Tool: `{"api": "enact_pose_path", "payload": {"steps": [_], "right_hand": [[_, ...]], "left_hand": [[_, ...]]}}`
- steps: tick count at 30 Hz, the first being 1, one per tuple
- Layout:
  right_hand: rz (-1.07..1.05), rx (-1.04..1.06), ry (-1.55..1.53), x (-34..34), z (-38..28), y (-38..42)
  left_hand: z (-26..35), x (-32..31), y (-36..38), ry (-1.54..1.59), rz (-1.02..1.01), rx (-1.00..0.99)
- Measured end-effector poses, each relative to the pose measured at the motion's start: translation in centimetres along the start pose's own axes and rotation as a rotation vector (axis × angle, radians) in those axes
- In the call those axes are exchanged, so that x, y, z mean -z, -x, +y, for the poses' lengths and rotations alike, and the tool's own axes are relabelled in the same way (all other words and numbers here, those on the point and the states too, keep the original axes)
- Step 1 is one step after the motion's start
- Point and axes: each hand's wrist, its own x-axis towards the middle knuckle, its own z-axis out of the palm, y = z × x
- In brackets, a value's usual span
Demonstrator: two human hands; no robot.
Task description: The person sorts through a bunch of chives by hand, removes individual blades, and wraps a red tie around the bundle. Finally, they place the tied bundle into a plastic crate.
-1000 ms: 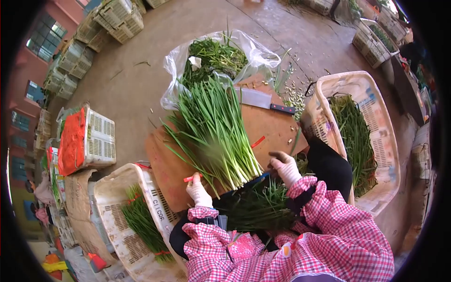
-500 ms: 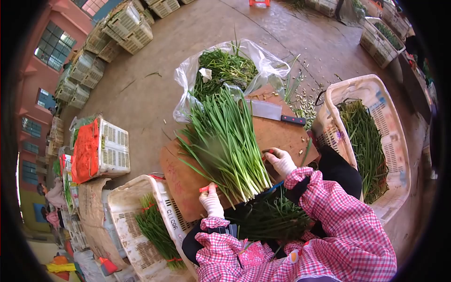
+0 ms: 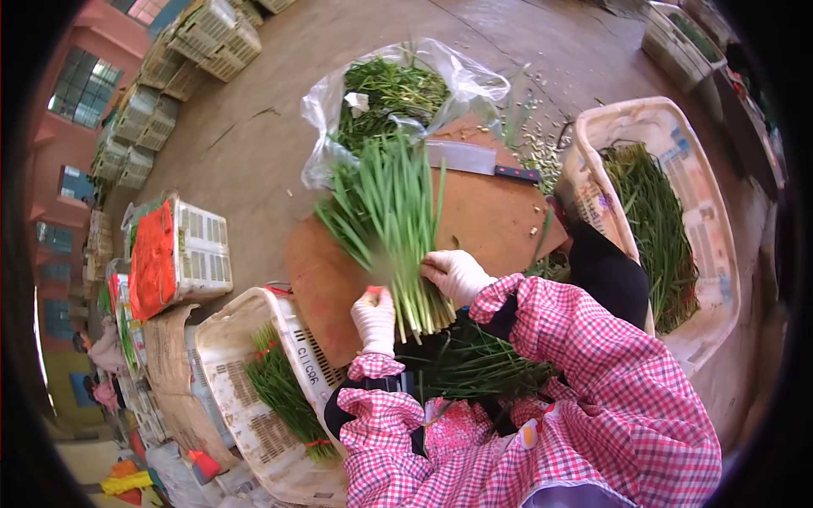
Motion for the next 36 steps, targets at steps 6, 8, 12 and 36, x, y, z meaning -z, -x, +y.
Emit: {"api": "enact_pose_path", "payload": {"steps": [6,8,12,36], "right_hand": [[0.14,-0.06,-0.059,1.7,-0.2,2.5],[0.177,-0.047,-0.156,2.1,-1.2,3.9],[0.081,0.121,-0.246,5.9,-2.3,7.2],[0.062,-1.615,0.195,31.7,34.9,39.1]], "left_hand": [[1.3,-0.4,1.2,0.466,0.119,0.214],[0.6,0.8,0.8,0.561,0.102,0.314],[1.9,2.9,0.2,0.261,0.158,-0.056],[24.3,-23.5,24.9,-0.109,-0.74,-1.278]]}}
